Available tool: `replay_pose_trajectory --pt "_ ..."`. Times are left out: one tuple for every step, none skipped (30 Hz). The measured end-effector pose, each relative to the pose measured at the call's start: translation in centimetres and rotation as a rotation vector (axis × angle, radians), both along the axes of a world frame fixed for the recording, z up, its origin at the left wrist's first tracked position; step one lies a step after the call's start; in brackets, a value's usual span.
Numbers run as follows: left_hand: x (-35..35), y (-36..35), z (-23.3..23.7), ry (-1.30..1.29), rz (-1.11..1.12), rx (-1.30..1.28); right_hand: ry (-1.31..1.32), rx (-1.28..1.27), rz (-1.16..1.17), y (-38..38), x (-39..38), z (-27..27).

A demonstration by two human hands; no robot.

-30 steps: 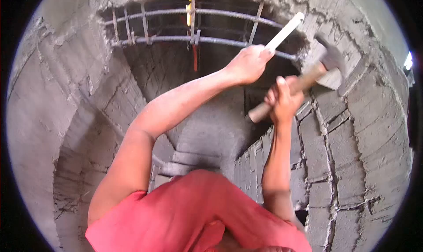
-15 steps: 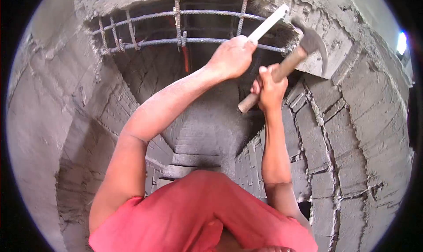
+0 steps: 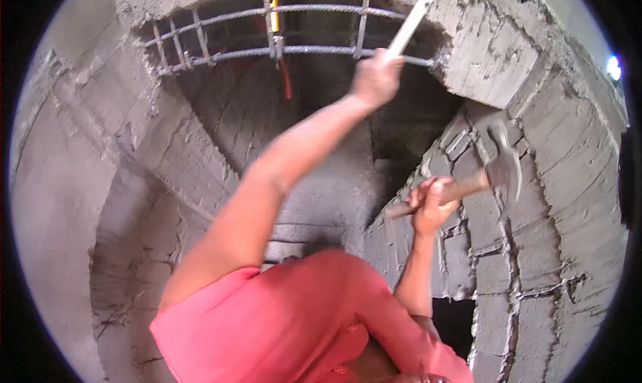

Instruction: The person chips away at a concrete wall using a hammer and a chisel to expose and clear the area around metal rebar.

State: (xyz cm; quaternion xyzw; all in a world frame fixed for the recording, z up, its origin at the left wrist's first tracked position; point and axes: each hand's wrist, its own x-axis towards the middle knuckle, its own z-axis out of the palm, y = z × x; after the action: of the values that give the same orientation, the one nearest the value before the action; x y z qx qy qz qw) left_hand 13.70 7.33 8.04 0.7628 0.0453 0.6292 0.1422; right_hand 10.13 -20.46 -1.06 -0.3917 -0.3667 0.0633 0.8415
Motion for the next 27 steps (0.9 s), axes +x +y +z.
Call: replay_pose_trajectory --pt "1.6 -4.1 -0.1 -0.114 -0.047 -0.206 0.000 -0.137 -0.011 -1.2 0.3 -0.9" --pt "3.0 -8.0 0.5 -0.192 -0.126 -0.384 0.044 -0.086 0.048 -2.2 0.4 -0.7" --pt "4.0 -10.8 0.8 -0.235 -0.044 -0.512 0.026 -0.145 -0.055 -3.2 0.9 0.2" --pt "2.5 -10.6 1.3 -0.198 -0.048 -0.452 0.031 -0.115 -0.089 -3.7 1.6 1.3" --pt "0.2 -9.6 1.5 -0.156 -0.053 -0.393 0.040 -0.088 -0.124 -4.2 2.3 2.4" --pt "-1.5 -8.2 1.1 -0.067 -0.135 -0.438 0.074 -0.025 -0.130 -4.7 3.6 3.7" --pt "-2.5 -7.2 1.3 0.050 -0.132 -0.485 0.108 0.054 -0.135 -4.4 4.9 5.5" --pt "-3.0 -6.4 1.3 0.057 -0.143 -0.453 0.163 0.136 -0.116 -4.0 5.8 7.6" --pt "-3.3 -6.2 1.0 0.060 -0.154 -0.434 0.171 0.251 -0.019 -3.2 8.2 8.0" --pt "-3.0 -6.1 0.7 0.052 -0.154 -0.430 0.170 0.366 0.081 -2.2 10.6 8.8" --pt "-2.7 -6.1 0.7 0.056 -0.151 -0.431 0.281 0.458 0.088 -0.5 11.3 10.7" --pt "-2.4 -6.2 0.7 0.058 -0.144 -0.436 0.304 0.511 0.200 1.3 12.4 11.7" --pt "-2.2 -6.7 0.9 0.033 -0.110 -0.426 0.434 0.408 0.023 3.8 11.5 13.5" --pt "-1.9 -6.8 0.8 0.016 -0.109 -0.429 0.263 0.311 0.129 6.2 11.8 12.8" --pt "-1.5 -6.8 0.6 0.002 -0.106 -0.432 0.321 0.170 0.329 7.3 10.0 13.6" --pt "-1.1 -6.9 0.5 -0.015 -0.097 -0.470 0.133 -0.202 0.333 7.7 8.7 14.1" --pt "-0.9 -6.9 0.5 -0.025 -0.087 -0.509 0.189 -0.167 0.573 8.7 7.6 13.8" --pt "-0.6 -6.0 0.2 -0.011 -0.080 -0.433 0.260 -0.122 0.551 8.4 7.9 13.4" --pt "-1.0 -5.9 0.2 0.014 -0.102 -0.446 0.317 -0.073 0.527 8.0 8.7 13.6" --pt "-1.5 -5.8 0.3 0.008 -0.111 -0.430 0.341 -0.024 0.412 7.4 8.9 14.0" --pt "-1.9 -5.8 0.3 -0.003 -0.116 -0.420 0.341 0.051 0.312 7.2 9.9 13.7" --pt "-2.3 -5.8 0.2 -0.010 -0.101 -0.426 0.368 0.174 0.239 6.9 10.3 13.9" --pt "-2.6 -5.6 0.2 0.013 -0.114 -0.430 0.398 0.299 0.166 6.9 10.4 14.1" --pt "-2.8 -5.4 0.4 0.031 -0.128 -0.431 0.392 0.294 0.184 7.5 10.3 14.2" --pt "-2.7 -5.3 0.2 0.046 -0.120 -0.421 0.380 0.265 0.236 7.9 9.9 14.3" --pt "-2.6 -5.6 0.4 0.025 -0.142 -0.425 0.372 0.235 0.280 7.9 9.2 14.4" --pt "-2.4 -5.9 0.5 0.006 -0.166 -0.428 0.298 -0.020 0.266 8.8 8.0 14.6"
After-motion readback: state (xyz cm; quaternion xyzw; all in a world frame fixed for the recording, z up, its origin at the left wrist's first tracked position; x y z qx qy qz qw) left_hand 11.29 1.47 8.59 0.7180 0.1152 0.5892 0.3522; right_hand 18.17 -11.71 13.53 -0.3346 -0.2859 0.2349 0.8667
